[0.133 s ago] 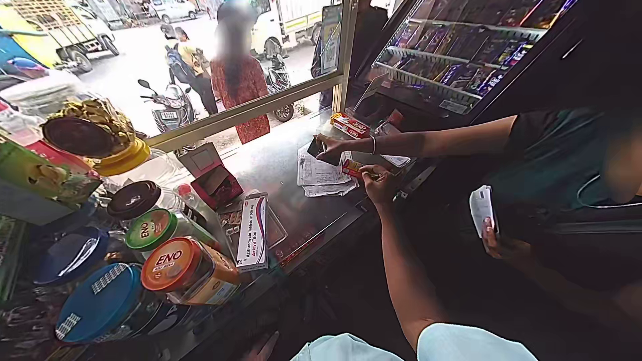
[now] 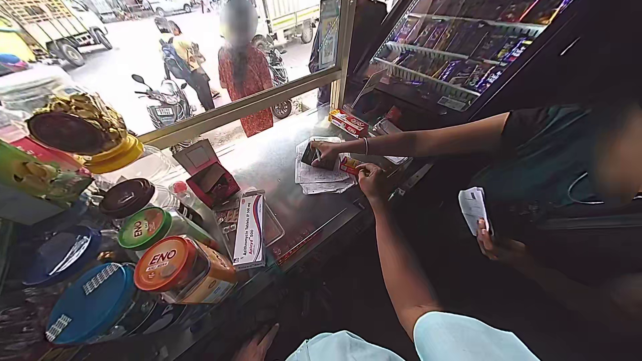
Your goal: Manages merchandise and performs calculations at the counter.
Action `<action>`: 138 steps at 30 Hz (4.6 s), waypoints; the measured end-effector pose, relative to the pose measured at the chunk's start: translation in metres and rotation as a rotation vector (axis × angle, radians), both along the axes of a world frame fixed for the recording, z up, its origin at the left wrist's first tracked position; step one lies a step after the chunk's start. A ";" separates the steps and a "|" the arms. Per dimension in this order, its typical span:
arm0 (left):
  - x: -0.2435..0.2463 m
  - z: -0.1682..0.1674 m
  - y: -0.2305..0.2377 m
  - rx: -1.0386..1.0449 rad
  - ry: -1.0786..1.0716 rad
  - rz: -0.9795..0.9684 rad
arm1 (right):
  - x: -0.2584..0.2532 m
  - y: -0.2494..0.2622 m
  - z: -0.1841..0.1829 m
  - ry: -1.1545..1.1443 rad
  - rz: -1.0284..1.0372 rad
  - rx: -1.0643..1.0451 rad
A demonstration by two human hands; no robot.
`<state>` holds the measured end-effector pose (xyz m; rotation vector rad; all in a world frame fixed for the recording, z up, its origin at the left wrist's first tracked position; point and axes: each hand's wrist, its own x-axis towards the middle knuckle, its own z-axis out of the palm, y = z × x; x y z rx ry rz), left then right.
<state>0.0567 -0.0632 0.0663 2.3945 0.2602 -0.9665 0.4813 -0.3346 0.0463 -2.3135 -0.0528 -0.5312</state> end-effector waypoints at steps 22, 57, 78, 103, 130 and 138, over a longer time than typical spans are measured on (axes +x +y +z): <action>0.172 0.005 -0.073 -1.490 -0.818 1.204 | -0.134 0.065 0.035 0.283 1.120 0.387; 0.082 -0.021 -0.039 -2.135 -0.227 1.022 | 0.012 0.037 0.144 0.706 0.105 0.163; 0.091 -0.037 -0.033 -2.381 -0.389 0.965 | -0.106 0.070 -0.062 0.127 0.446 -0.403; 0.091 -0.044 -0.059 -2.637 0.108 0.575 | -0.229 0.080 0.017 0.570 1.213 0.619; 0.073 -0.060 -0.041 -1.781 -0.078 1.047 | -0.251 0.067 0.027 0.232 1.219 0.322; 0.088 -0.058 -0.015 -1.480 0.211 0.829 | -0.288 0.086 0.006 0.049 0.972 0.236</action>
